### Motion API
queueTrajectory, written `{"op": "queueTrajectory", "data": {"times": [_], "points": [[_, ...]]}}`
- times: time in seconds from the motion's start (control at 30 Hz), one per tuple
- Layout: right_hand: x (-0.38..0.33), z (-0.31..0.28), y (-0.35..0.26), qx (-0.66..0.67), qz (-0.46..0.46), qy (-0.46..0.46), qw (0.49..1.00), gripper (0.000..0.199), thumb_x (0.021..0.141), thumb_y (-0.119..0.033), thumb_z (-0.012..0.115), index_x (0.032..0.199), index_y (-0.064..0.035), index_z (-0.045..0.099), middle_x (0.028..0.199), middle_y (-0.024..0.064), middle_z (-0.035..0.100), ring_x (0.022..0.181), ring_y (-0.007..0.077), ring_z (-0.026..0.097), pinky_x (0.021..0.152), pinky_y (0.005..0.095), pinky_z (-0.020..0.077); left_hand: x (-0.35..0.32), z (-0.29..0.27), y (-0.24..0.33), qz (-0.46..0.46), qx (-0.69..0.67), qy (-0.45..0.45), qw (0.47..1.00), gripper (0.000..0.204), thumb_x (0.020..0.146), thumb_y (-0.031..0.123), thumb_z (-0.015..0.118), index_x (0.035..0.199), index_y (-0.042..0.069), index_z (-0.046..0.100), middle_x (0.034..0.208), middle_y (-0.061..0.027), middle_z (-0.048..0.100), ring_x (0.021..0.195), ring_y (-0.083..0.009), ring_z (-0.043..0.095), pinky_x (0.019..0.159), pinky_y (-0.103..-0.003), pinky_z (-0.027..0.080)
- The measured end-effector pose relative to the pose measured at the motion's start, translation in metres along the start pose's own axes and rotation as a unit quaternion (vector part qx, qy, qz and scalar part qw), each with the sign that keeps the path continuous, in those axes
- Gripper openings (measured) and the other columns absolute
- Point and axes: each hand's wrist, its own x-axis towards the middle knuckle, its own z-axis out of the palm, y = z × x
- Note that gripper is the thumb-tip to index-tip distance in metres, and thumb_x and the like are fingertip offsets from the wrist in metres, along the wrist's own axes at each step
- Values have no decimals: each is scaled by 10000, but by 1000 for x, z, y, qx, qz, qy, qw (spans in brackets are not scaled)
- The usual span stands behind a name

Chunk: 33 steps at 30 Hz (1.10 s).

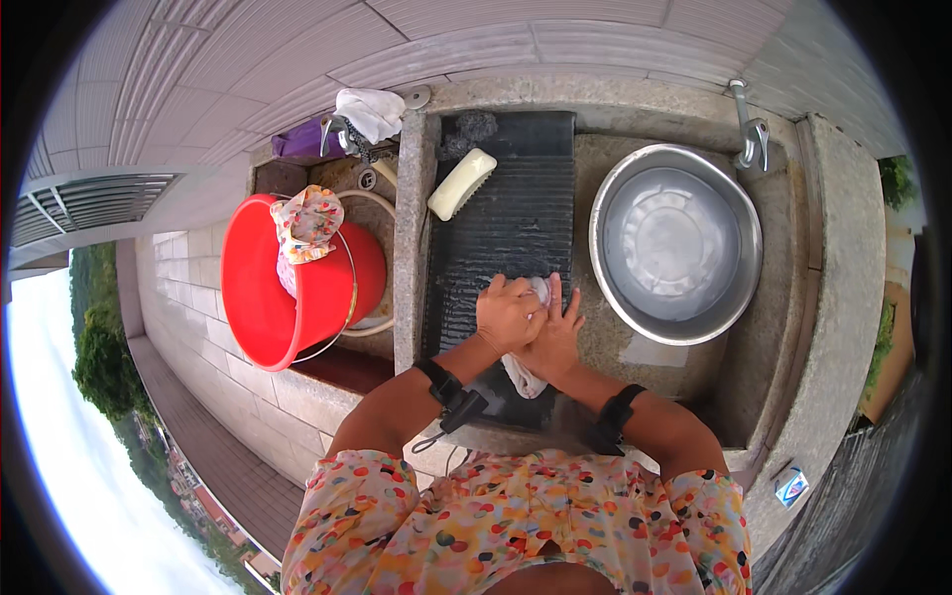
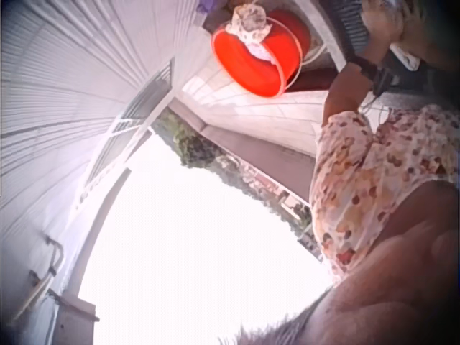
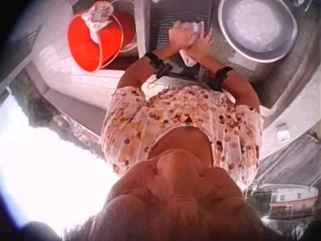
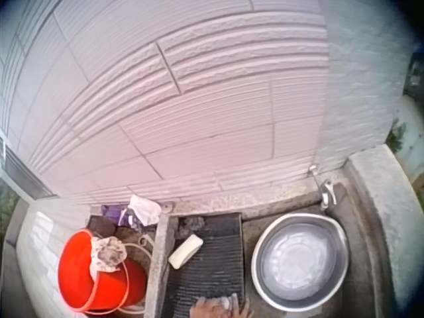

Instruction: Hand washing a patterned cloth at an outdoor stone sink.

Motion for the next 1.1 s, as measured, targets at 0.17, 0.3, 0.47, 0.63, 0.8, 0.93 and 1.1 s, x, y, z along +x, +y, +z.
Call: {"op": "queueTrajectory", "data": {"times": [0.17,0.3,0.47,0.63,0.8,0.93,1.1], "points": [[2,4,2,-17,13,24,999,945,640,-549,596,1338,-57,192,1409,132,-8,1223,509,17,854,685,226,30,10,-4,-60,25,-97,993,158,649,265,551,616,120,604,641,-70,536,606,-244,545,475,-382,447],[4,1,1,-29,17,9,999,992,654,-551,589,1328,22,141,1407,149,-12,1223,513,13,857,684,217,46,13,-5,-114,10,-127,985,191,689,276,529,649,113,621,693,-80,578,653,-274,574,553,-400,470],[4,4,1,-34,15,3,999,997,686,-521,581,1339,10,47,1408,153,-39,1227,508,16,861,693,198,83,-3,1,-267,-23,-173,948,242,721,260,467,698,79,626,799,-126,615,773,-319,582,694,-406,461],[7,7,6,-24,-2,-5,1000,1038,635,-419,642,1345,-22,-2,1407,141,-69,1218,514,40,851,700,206,83,-5,-1,-327,-56,-118,936,340,753,386,472,757,86,630,837,-138,621,805,-319,587,730,-404,451],[4,0,21,11,-30,-20,999,1225,510,-567,687,1354,-58,-40,1415,110,-86,1243,460,66,888,688,161,79,-38,-6,-316,-178,-205,909,617,588,602,623,784,18,590,789,-162,607,804,-293,588,698,-352,435],[-6,8,23,58,-31,4,998,1224,531,-628,648,1351,-41,-48,1424,95,-43,1257,447,60,918,667,121,44,-81,-7,-134,-143,-190,962,517,546,368,727,875,16,540,782,-160,578,726,-264,567,656,-340,434],[-7,0,22,55,-56,9,997,1098,542,-658,613,1323,-15,186,1386,163,157,1242,423,152,933,629,142,43,-185,28,-173,-309,-95,930,446,581,165,705,939,10,488,719,-60,548,651,-129,511,602,-263,430]]}}
